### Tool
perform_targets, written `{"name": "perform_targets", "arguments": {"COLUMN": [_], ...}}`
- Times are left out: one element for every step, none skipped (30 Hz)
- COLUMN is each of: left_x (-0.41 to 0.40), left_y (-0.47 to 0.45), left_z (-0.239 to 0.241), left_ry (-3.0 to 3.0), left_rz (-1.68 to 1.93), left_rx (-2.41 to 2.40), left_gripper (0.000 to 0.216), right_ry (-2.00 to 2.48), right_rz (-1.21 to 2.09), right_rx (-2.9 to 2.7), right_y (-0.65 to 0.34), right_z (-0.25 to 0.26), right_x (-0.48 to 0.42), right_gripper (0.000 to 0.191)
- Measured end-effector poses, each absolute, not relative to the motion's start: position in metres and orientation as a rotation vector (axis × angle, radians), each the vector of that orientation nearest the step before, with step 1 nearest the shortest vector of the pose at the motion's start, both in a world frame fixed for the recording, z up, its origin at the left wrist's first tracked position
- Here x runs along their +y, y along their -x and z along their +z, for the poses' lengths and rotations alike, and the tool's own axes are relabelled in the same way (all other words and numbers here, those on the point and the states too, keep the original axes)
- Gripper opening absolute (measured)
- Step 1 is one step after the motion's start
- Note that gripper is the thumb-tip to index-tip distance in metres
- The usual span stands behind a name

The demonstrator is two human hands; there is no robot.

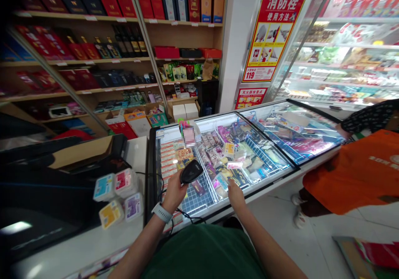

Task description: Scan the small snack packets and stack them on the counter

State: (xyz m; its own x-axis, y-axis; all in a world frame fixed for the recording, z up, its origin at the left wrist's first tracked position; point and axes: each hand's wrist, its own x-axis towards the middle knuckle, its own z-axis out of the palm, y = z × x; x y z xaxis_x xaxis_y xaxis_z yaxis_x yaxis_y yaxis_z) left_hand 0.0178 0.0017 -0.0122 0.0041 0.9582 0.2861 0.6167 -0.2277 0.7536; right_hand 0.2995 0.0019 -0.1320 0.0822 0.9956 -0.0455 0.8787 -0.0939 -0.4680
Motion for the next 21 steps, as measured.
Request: {"name": "perform_targets", "arguments": {"left_x": [0.0017,0.0017,0.0018,0.002,0.0022,0.0023,0.0024,0.0025,0.0024,0.0023,0.0021,0.0018,0.0015,0.0012,0.0011,0.001,0.0011,0.0012,0.0014,0.0017,0.002], "left_y": [-0.0177,-0.0176,-0.0175,-0.0174,-0.0173,-0.0172,-0.0171,-0.017,-0.017,-0.0171,-0.0172,-0.0173,-0.0174,-0.0175,-0.0175,-0.0175,-0.0174,-0.0172,-0.0171,-0.017,-0.0169], "left_z": [-0.0123,-0.0125,-0.0129,-0.0133,-0.0138,-0.0142,-0.0145,-0.0144,-0.0141,-0.0135,-0.0129,-0.0122,-0.0117,-0.0114,-0.0115,-0.012,-0.0127,-0.0137,-0.0147,-0.0156,-0.0164], "left_ry": [-1.874,-1.875,-1.874,-1.874,-1.873,-1.872,-1.872,-1.872,-1.872,-1.872,-1.872,-1.873,-1.874,-1.875,-1.878,-1.882,-1.885,-1.888,-1.888,-1.885,-1.881], "left_rz": [1.103,1.103,1.102,1.099,1.096,1.095,1.092,1.09,1.087,1.085,1.084,1.084,1.086,1.087,1.086,1.083,1.077,1.068,1.058,1.05,1.044], "left_rx": [1.612,1.607,1.605,1.605,1.605,1.606,1.607,1.608,1.609,1.609,1.609,1.608,1.608,1.607,1.606,1.606,1.607,1.609,1.614,1.622,1.633], "left_gripper": [0.049,0.048,0.048,0.048,0.047,0.047,0.047,0.047,0.046,0.046,0.046,0.046,0.046,0.046,0.046,0.046,0.045,0.045,0.045,0.046,0.047], "right_ry": [2.065,2.083,2.097,2.106,2.113,2.117,2.118,2.119,2.123,2.128,2.134,2.14,2.147,2.155,2.166,2.182,2.2,2.217,2.234,2.248,2.255], "right_rz": [0.531,0.55,0.563,0.567,0.559,0.541,0.517,0.495,0.478,0.469,0.467,0.466,0.462,0.457,0.449,0.44,0.431,0.426,0.428,0.437,0.452], "right_rx": [-1.849,-1.836,-1.827,-1.822,-1.82,-1.822,-1.825,-1.829,-1.832,-1.836,-1.84,-1.845,-1.85,-1.853,-1.853,-1.848,-1.839,-1.827,-1.814,-1.801,-1.788], "right_y": [-0.2997,-0.2999,-0.3002,-0.3004,-0.3007,-0.301,-0.3013,-0.3015,-0.3018,-0.3021,-0.3023,-0.3024,-0.3024,-0.3023,-0.302,-0.3016,-0.3011,-0.3006,-0.3001,-0.2997,-0.2996], "right_z": [-0.1304,-0.1292,-0.1284,-0.128,-0.1281,-0.1285,-0.1291,-0.1298,-0.1305,-0.131,-0.1314,-0.1315,-0.1314,-0.1309,-0.1301,-0.129,-0.1277,-0.1261,-0.1244,-0.1228,-0.1215], "right_x": [0.001,0.0003,-0.0001,-0.0002,-0.0002,-0.0001,0.0002,0.0005,0.0009,0.0012,0.0016,0.0018,0.002,0.0022,0.0023,0.0024,0.0024,0.0026,0.0028,0.0032,0.0036], "right_gripper": [0.039,0.036,0.033,0.029,0.025,0.022,0.019,0.018,0.016,0.016,0.016,0.016,0.016,0.017,0.017,0.018,0.018,0.019,0.02,0.02,0.02]}}
